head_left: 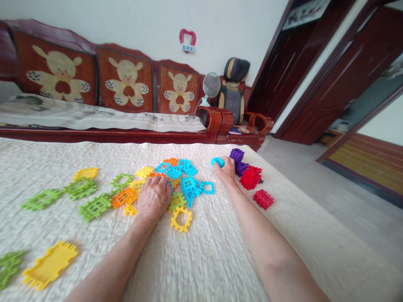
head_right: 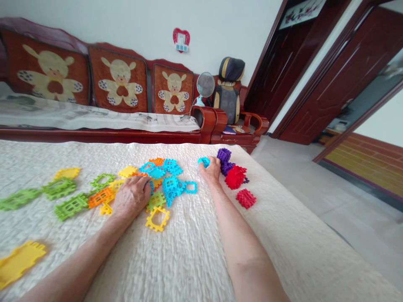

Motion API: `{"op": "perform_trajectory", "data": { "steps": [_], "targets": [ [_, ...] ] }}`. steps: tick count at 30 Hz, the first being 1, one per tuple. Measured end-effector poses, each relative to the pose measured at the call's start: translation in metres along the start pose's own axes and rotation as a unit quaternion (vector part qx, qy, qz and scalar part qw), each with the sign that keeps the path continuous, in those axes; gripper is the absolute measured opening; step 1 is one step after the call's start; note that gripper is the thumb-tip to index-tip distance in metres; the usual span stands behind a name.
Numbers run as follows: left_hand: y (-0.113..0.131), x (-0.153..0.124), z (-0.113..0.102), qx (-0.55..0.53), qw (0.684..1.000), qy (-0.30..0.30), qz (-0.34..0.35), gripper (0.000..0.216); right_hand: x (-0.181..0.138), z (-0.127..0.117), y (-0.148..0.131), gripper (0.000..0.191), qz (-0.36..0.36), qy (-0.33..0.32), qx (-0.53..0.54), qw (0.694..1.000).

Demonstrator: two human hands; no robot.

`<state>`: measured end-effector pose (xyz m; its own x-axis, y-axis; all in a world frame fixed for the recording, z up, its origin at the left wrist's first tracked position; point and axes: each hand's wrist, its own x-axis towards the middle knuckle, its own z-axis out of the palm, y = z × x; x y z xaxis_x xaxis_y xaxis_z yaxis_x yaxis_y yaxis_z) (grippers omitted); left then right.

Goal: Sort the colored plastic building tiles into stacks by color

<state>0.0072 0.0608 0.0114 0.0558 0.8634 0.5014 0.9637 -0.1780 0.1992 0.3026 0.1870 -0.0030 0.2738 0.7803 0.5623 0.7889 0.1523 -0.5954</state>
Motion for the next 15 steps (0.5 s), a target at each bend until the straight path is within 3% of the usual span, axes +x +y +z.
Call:
{"op": "perform_trajectory", "data": {
  "steps": [4, 7, 11, 15],
  "targets": [
    [0.001, 0.0, -0.001, -0.008, 1.0, -0.001, -0.004, 0.03, -0.007, -0.005, -0.019, 0.035, -0.127, 0.018, 0.041, 0.991],
    [0.002, 0.0, -0.002, -0.009, 1.0, 0.0, -0.007, 0.03, -0.014, -0.003, -0.046, 0.031, -0.206, -0.082, 0.078, 0.972],
    [0.003, 0.001, -0.004, -0.008, 1.0, -0.011, -0.014, 0.032, -0.019, 0.015, -0.076, 0.034, -0.256, -0.228, 0.113, 0.932],
    [0.003, 0.001, -0.004, -0.001, 1.0, -0.015, -0.014, 0.033, -0.021, 0.031, -0.079, 0.04, -0.242, -0.287, 0.111, 0.92]
  ]
}}
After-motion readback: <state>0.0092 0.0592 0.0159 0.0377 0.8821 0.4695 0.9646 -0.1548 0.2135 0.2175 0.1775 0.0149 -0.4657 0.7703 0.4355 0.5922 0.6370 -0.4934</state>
